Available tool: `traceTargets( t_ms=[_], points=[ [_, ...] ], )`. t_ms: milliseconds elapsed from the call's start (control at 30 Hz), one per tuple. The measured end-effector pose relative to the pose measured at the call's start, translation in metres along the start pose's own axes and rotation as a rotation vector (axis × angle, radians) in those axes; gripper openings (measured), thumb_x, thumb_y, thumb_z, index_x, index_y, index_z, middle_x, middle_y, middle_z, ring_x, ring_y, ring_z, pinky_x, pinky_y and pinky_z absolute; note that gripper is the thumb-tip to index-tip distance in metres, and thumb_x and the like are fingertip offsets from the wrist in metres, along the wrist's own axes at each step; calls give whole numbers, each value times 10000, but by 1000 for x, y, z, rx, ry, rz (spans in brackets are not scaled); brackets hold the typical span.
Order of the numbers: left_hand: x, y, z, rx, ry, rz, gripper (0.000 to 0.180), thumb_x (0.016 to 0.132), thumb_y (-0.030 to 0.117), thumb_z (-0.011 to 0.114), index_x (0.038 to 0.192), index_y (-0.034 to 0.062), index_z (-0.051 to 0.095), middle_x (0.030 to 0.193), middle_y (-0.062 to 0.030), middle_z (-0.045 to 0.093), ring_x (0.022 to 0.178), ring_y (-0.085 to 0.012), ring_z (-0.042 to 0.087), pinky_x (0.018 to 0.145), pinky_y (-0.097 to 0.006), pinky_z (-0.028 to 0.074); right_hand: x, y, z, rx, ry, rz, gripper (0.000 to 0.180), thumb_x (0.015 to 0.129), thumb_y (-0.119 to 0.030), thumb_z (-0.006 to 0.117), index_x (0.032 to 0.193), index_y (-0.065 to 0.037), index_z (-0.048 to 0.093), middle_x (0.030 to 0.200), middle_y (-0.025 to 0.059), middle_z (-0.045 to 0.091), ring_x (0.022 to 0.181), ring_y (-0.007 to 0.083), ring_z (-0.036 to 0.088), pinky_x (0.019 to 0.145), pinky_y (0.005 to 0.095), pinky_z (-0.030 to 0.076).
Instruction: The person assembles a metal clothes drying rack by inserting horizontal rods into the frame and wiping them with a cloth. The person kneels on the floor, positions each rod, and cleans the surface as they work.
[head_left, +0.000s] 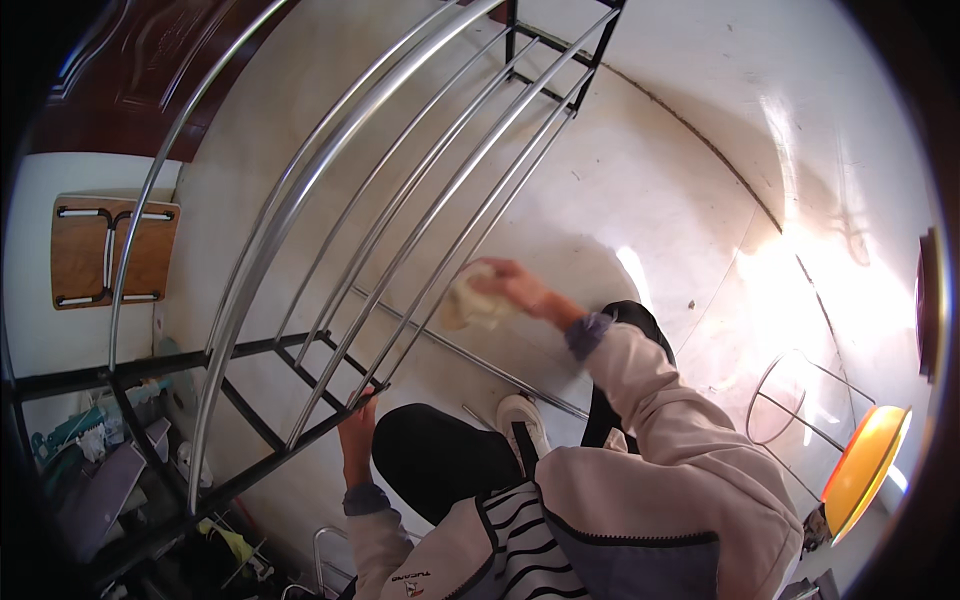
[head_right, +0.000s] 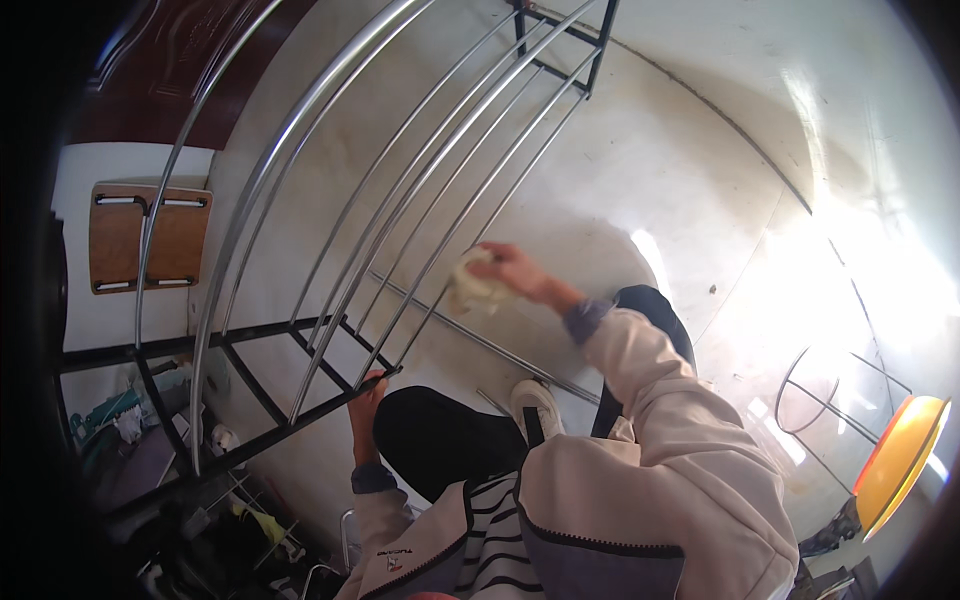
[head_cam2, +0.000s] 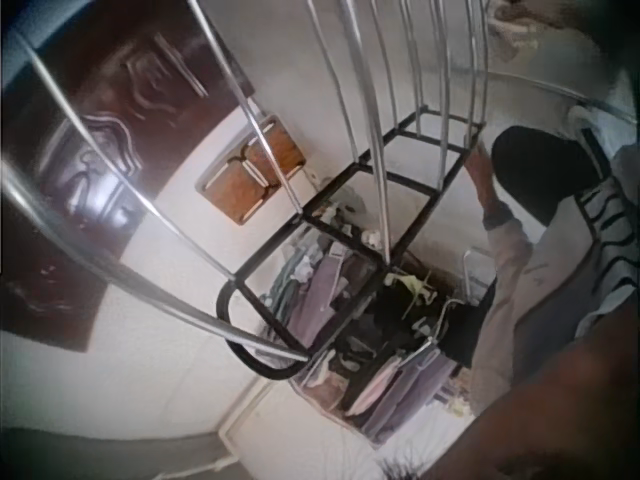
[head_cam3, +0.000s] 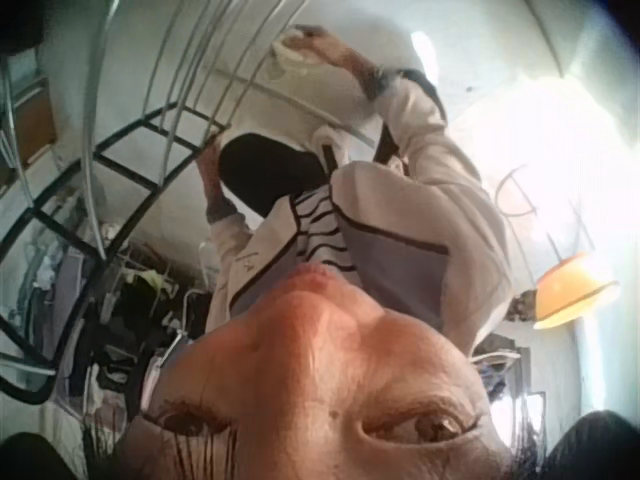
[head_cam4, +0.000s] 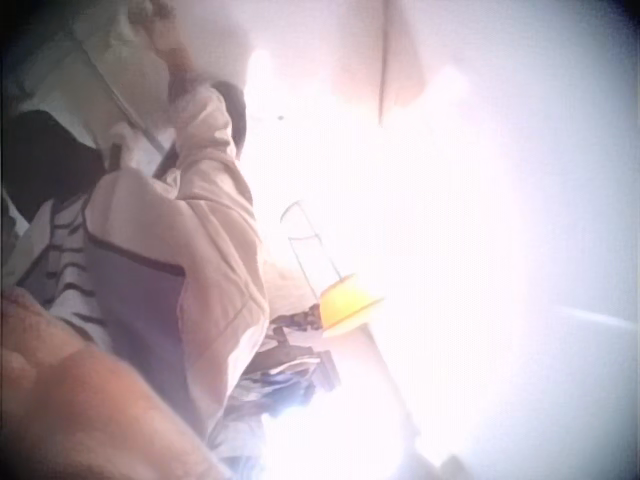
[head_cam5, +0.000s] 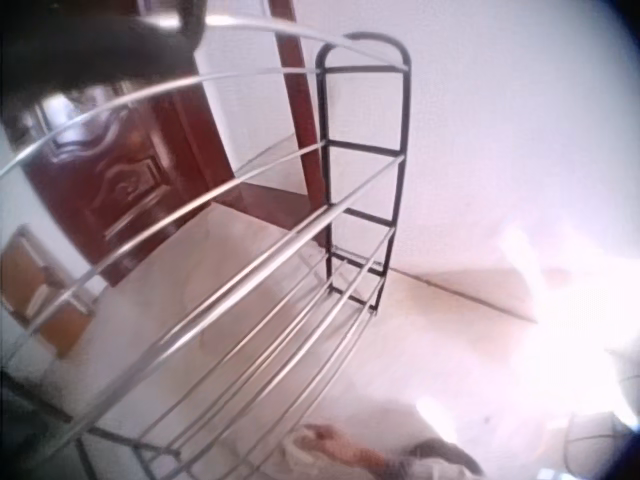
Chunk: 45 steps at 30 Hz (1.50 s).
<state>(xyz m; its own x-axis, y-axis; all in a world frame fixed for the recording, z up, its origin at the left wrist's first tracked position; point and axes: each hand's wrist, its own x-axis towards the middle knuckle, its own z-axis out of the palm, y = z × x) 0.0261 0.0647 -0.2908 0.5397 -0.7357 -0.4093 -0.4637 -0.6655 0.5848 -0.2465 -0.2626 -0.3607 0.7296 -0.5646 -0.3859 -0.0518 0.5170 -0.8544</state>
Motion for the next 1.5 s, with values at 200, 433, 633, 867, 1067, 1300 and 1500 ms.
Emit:
traceTargets(
  t_ms=[200,433,633,867,1067,1300,1500],
  points=[
    [-5,-1,-1,-150,3,-61,174,969,114,615,1087,-9,648,1020,-70,679,989,-162,633,910,-297,483,8,-40,-178,254,345,20,400,925,-212,647,1222,48,586,1081,146,693,972,247,696,870,350,553],
    [-11,-13,2,-232,21,0,190,949,56,611,1119,-24,636,1056,-88,671,999,-182,634,920,-315,494,52,-92,-284,-557,854,-149,842,760,-426,790,1486,-172,446,1161,219,682,1034,311,691,910,385,546],
    [-16,-17,4,-319,4,-22,225,942,45,604,1145,-50,621,1060,-120,676,986,-194,644,904,-319,507,89,-146,-296,-623,582,-223,769,762,-335,774,1469,-289,477,1160,178,690,1082,288,666,948,398,518],
    [-13,-15,6,-203,27,24,216,936,62,620,1121,-50,614,968,-98,667,902,-181,648,837,-305,524,106,-165,-277,-690,565,-187,532,790,-225,751,1306,-217,621,1098,126,687,1030,237,646,924,371,518],
    [-18,-46,5,-274,110,-90,200,931,54,619,1109,-37,620,968,-97,653,876,-178,651,818,-303,556,73,-145,-267,-707,580,-275,402,810,-210,734,1198,-169,638,1013,76,699,945,187,656,888,350,521],
    [-19,-64,0,-437,168,-248,211,926,15,599,1129,-36,621,1015,-99,648,901,-178,655,808,-292,568,41,-105,-265,-664,630,-353,388,865,-224,645,1226,-90,595,998,211,698,969,365,688,850,410,530],
    [-12,-75,-2,-481,205,-296,207,905,31,596,1107,-10,621,982,-77,644,885,-159,643,782,-306,561,21,-66,-251,-503,678,-278,303,890,-158,630,1181,-80,593,942,133,682,892,205,653,827,360,524]
  ],
)
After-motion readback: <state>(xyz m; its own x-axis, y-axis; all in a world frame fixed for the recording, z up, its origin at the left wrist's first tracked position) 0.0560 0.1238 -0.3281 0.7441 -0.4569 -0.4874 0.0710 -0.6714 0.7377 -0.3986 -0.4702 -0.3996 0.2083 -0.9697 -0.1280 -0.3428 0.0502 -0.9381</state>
